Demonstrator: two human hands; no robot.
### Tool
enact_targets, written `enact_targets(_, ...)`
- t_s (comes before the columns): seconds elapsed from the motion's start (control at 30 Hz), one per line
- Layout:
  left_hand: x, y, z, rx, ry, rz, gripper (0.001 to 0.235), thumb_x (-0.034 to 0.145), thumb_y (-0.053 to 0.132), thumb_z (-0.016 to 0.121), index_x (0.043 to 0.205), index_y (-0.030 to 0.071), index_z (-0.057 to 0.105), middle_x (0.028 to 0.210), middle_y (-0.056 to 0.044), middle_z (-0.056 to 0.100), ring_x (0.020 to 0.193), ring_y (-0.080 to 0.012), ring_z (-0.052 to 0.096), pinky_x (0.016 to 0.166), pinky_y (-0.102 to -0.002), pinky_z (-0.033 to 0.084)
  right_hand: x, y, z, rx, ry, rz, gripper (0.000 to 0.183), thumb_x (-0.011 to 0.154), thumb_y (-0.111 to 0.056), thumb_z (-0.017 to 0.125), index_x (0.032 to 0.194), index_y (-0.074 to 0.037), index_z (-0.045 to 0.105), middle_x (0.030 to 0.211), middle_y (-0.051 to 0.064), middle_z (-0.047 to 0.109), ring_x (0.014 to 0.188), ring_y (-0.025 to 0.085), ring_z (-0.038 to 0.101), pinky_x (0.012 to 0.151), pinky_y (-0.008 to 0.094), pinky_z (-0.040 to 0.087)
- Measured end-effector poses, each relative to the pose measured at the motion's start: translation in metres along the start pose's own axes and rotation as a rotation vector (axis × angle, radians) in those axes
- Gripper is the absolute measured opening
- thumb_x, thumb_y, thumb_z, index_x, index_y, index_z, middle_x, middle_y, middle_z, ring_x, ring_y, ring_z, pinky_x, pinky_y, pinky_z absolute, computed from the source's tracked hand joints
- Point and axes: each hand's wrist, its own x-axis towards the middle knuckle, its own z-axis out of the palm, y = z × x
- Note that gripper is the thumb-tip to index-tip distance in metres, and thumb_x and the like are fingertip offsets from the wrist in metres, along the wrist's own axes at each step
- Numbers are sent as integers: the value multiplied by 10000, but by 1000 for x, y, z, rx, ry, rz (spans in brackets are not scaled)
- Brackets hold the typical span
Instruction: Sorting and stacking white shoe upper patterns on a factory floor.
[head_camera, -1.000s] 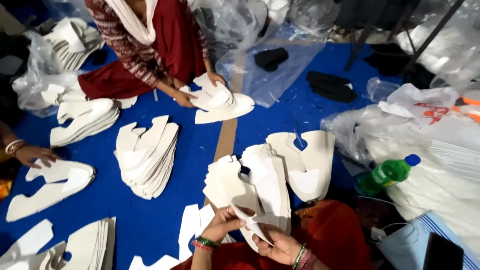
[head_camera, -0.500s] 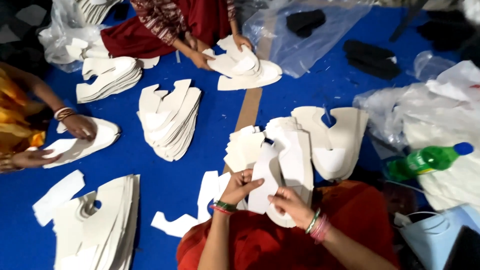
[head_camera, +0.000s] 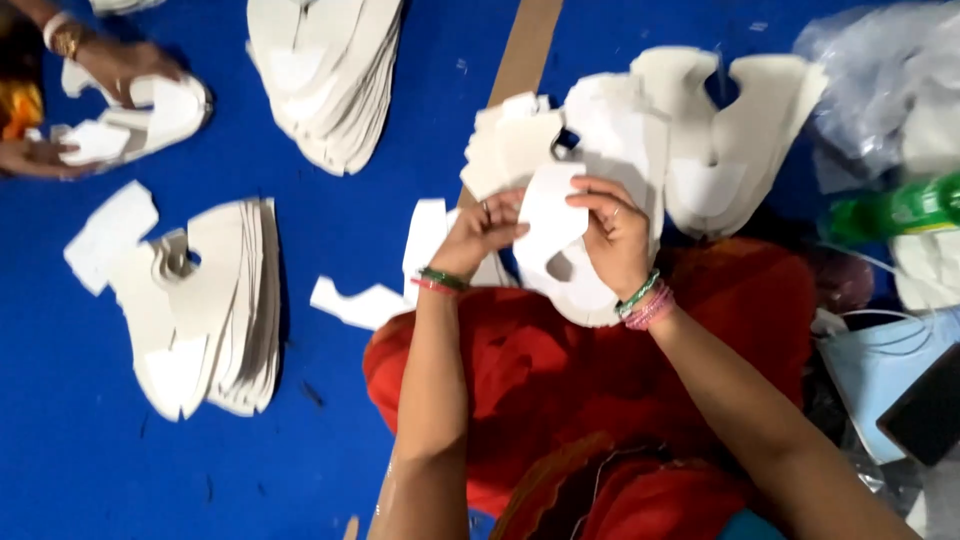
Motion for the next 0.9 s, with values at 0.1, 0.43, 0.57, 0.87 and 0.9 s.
enact_targets(0.1,-6,-6,-27,189,50,176,386,983,-37,650,1368,-19,624,1036,-40,690,965,-110,635,879,-250,513,-4,-10,13,-22,-4,29,265,965,192,586,1149,38,699,1412,118,583,1087,157,662,894,246,546)
enact_targets(0.43,-13,9,-96,883,1311,454,308,843,66,668,1136,95,759,1004,-116,754,858,-255,736,766,-391,585,-49,33,-8,-392,-127,70,170,932,63,686,1081,-10,724,1271,100,672,948,191,722,775,267,606)
enact_targets(0.57,33,-54,-131,1389,1159,-129,146,950,149,660,1046,106,761,1061,-166,734,958,-348,726,810,-464,584,-51,36,-9,-490,-108,-44,119,913,36,715,1020,-12,733,1227,92,683,935,221,722,742,277,594)
enact_targets(0.87,35,-93,-73,1554,529,-840,475,798,345,853,1227,167,753,1292,-92,711,1217,-255,683,971,-355,577,-57,45,-11,-420,-96,12,124,917,19,698,1032,-10,733,1246,96,681,930,217,725,750,287,596)
enact_targets(0.9,40,-99,-81,1560,531,-834,475,798,345,853,1227,167,753,1292,-92,711,1217,-255,683,971,-355,577,-56,44,-13,-418,-90,7,124,917,19,698,1032,-10,733,1246,96,681,930,217,725,750,287,596)
